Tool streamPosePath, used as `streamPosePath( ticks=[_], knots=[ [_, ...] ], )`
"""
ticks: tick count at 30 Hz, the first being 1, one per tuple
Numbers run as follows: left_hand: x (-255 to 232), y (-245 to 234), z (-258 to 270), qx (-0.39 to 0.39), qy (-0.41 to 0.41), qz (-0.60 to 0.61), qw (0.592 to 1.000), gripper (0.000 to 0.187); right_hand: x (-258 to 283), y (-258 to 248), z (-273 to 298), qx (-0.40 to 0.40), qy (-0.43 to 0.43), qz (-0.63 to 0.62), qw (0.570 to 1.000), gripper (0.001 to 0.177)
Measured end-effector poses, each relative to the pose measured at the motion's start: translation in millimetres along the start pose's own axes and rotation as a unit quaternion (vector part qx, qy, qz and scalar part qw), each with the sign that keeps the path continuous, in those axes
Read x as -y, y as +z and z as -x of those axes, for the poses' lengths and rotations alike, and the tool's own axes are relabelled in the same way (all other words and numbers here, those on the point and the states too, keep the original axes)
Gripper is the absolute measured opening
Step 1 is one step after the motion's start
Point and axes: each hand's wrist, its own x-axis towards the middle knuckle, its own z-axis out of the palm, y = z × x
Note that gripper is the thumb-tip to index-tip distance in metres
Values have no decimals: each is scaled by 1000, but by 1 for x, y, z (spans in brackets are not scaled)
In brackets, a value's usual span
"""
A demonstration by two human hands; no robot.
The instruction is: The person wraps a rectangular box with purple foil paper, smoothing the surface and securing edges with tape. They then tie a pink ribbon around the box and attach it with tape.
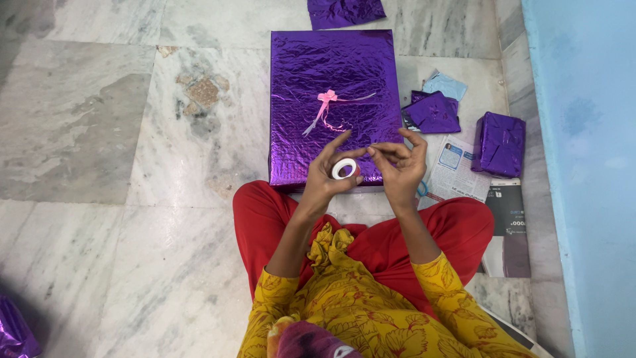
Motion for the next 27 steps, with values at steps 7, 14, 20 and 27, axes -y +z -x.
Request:
streamPosePath(
  ticks=[7,14,20,27],
  knots=[
    [0,5,8,-64,74,-49,994,102,-5,-1,-1,1,33,-38,999,54],
    [-6,-1,6,10,0,32,999,103,12,-1,-12,46,56,-70,995,59],
    [1,-6,4,5,-14,35,999,105,41,3,-14,-6,15,90,996,87],
    [14,-23,7,55,15,154,986,116,-58,-103,-31,-24,126,93,987,44]
  ],
)
